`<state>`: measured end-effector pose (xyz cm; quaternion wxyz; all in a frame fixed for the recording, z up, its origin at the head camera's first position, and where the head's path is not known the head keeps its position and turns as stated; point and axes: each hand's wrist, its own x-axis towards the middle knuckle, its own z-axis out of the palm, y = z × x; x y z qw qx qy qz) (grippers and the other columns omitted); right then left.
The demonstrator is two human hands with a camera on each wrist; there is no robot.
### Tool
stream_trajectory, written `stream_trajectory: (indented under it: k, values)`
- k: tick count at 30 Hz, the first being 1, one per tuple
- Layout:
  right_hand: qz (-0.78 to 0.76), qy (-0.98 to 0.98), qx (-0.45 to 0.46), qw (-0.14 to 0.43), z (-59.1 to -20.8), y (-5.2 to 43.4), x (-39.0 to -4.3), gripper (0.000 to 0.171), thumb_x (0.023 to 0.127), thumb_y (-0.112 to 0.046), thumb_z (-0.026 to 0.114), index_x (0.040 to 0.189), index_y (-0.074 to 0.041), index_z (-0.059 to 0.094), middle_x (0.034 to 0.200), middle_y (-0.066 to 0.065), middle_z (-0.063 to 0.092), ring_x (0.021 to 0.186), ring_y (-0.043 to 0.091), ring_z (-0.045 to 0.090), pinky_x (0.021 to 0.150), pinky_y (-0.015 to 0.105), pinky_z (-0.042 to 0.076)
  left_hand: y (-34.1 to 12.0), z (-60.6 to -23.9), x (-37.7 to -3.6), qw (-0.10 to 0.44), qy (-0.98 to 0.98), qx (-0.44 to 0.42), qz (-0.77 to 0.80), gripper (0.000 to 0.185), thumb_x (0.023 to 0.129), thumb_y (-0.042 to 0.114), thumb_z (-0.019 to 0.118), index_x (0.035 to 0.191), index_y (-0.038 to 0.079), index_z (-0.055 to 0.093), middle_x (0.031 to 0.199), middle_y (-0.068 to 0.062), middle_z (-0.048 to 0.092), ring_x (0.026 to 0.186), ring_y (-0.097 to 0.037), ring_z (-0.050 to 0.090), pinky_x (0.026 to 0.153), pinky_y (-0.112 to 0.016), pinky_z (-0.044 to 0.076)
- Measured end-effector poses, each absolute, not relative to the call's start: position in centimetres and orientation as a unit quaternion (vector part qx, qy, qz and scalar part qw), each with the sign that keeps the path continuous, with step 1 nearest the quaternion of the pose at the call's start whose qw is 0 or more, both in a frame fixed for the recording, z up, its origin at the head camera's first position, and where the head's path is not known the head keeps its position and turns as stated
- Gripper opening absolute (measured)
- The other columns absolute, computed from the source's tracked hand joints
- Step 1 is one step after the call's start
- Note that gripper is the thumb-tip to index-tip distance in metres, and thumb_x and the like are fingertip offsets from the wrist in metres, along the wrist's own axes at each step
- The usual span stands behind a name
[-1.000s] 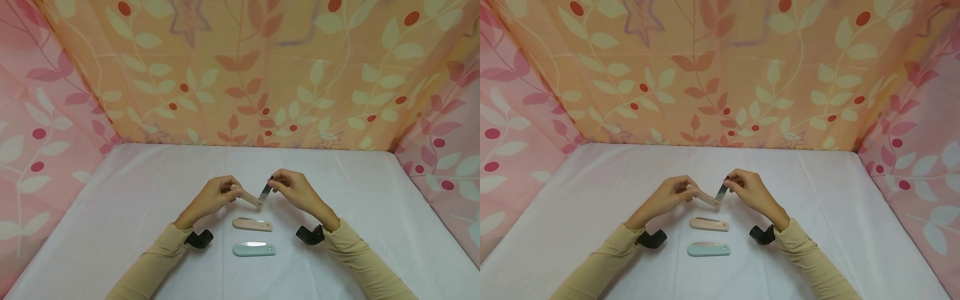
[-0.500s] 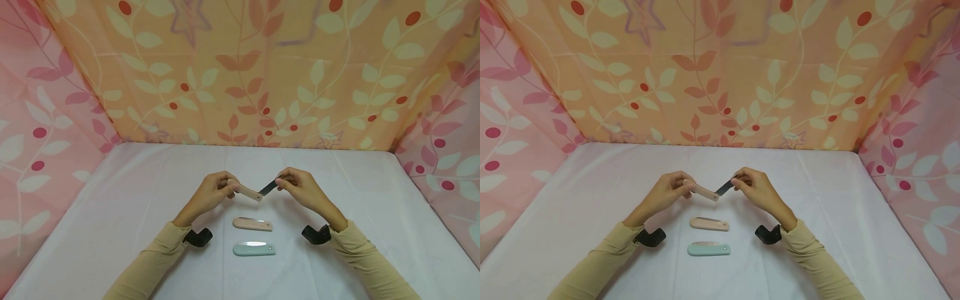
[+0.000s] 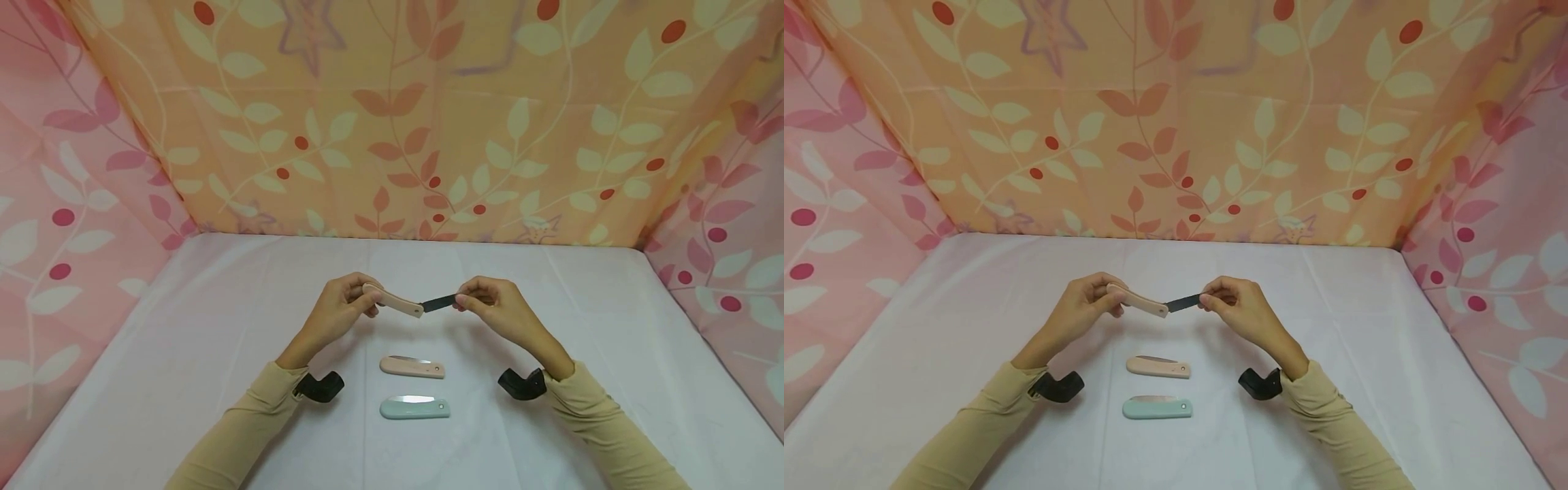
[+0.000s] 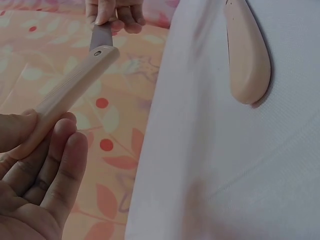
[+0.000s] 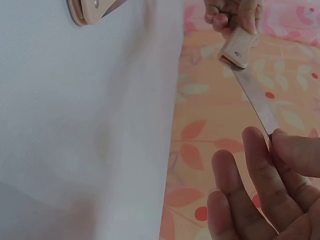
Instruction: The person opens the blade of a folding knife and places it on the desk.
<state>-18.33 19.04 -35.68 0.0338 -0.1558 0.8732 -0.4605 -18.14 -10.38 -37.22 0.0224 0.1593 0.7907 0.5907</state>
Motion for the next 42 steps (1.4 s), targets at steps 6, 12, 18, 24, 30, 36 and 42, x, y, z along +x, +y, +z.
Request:
stream_trajectory:
  k: [6, 12, 18, 24, 30, 36, 42]
  values:
    - [-0.461, 0.873, -0.155, 0.041, -36.0, 19.2, -18.3, 0.014, 0.095, -0.019, 0.067, 0.1, -0.006, 0.071, 0.094, 0.017, 0.075, 0.091, 0.034, 0.072, 0.079, 0.033, 0.052, -10.5, -37.1, -18.1, 0.008, 0.772, 0.157, 0.616, 0.018, 0.097, 0.006, 0.062, 0.11, -0.005, 0.065, 0.093, -0.028, 0.071, 0.07, -0.013, 0.066, 0.072, -0.026, 0.057]
    - [-0.464, 0.869, -0.161, 0.055, -36.4, 19.3, -18.3, 0.016, 0.095, -0.019, 0.067, 0.1, -0.003, 0.071, 0.094, 0.017, 0.075, 0.09, 0.033, 0.072, 0.08, 0.03, 0.054, -10.5, -36.9, -18.1, -0.002, 0.75, 0.149, 0.645, 0.02, 0.097, 0.004, 0.061, 0.112, -0.009, 0.062, 0.095, -0.029, 0.07, 0.07, -0.008, 0.066, 0.072, -0.025, 0.058]
    - [-0.461, 0.868, -0.168, 0.078, -36.5, 19.2, -18.1, 0.017, 0.095, -0.018, 0.067, 0.101, -0.001, 0.07, 0.094, 0.017, 0.075, 0.089, 0.032, 0.072, 0.081, 0.028, 0.055, -10.6, -36.9, -18.1, -0.006, 0.733, 0.143, 0.665, 0.02, 0.097, 0.003, 0.06, 0.112, -0.011, 0.061, 0.094, -0.032, 0.07, 0.069, -0.008, 0.066, 0.071, -0.025, 0.058]
    - [-0.459, 0.864, -0.182, 0.094, -37.0, 19.2, -18.1, 0.019, 0.094, -0.014, 0.068, 0.101, 0.003, 0.07, 0.091, 0.015, 0.076, 0.087, 0.029, 0.072, 0.081, 0.028, 0.056, -10.6, -37.1, -18.2, -0.011, 0.726, 0.14, 0.674, 0.02, 0.098, 0.004, 0.06, 0.112, -0.011, 0.061, 0.094, -0.031, 0.07, 0.07, -0.008, 0.066, 0.072, -0.025, 0.058]
    - [-0.464, 0.863, -0.181, 0.086, -37.3, 19.3, -18.1, 0.023, 0.094, -0.018, 0.069, 0.104, 0.003, 0.071, 0.093, 0.016, 0.075, 0.088, 0.029, 0.072, 0.079, 0.022, 0.055, -10.8, -37.3, -18.4, -0.002, 0.727, 0.139, 0.672, 0.021, 0.098, 0.005, 0.06, 0.113, -0.01, 0.061, 0.092, -0.024, 0.072, 0.07, -0.008, 0.066, 0.072, -0.025, 0.058]
    - [-0.488, 0.853, -0.161, 0.088, -37.3, 19.7, -18.2, 0.028, 0.096, -0.02, 0.066, 0.111, 0.003, 0.069, 0.099, 0.02, 0.074, 0.09, 0.02, 0.071, 0.081, 0.021, 0.054, -10.8, -37.2, -18.5, 0.022, 0.737, 0.137, 0.661, 0.024, 0.099, 0.011, 0.061, 0.116, -0.006, 0.062, 0.1, -0.025, 0.072, 0.074, -0.009, 0.066, 0.074, -0.026, 0.058]
    - [-0.496, 0.85, -0.156, 0.09, -37.3, 20.1, -18.5, 0.027, 0.098, -0.018, 0.062, 0.113, 0.004, 0.067, 0.102, 0.021, 0.074, 0.09, 0.014, 0.072, 0.081, 0.019, 0.054, -10.7, -37.2, -18.5, 0.037, 0.756, 0.126, 0.641, 0.027, 0.099, 0.017, 0.061, 0.119, -0.001, 0.063, 0.105, -0.023, 0.072, 0.083, -0.019, 0.066, 0.077, -0.026, 0.057]
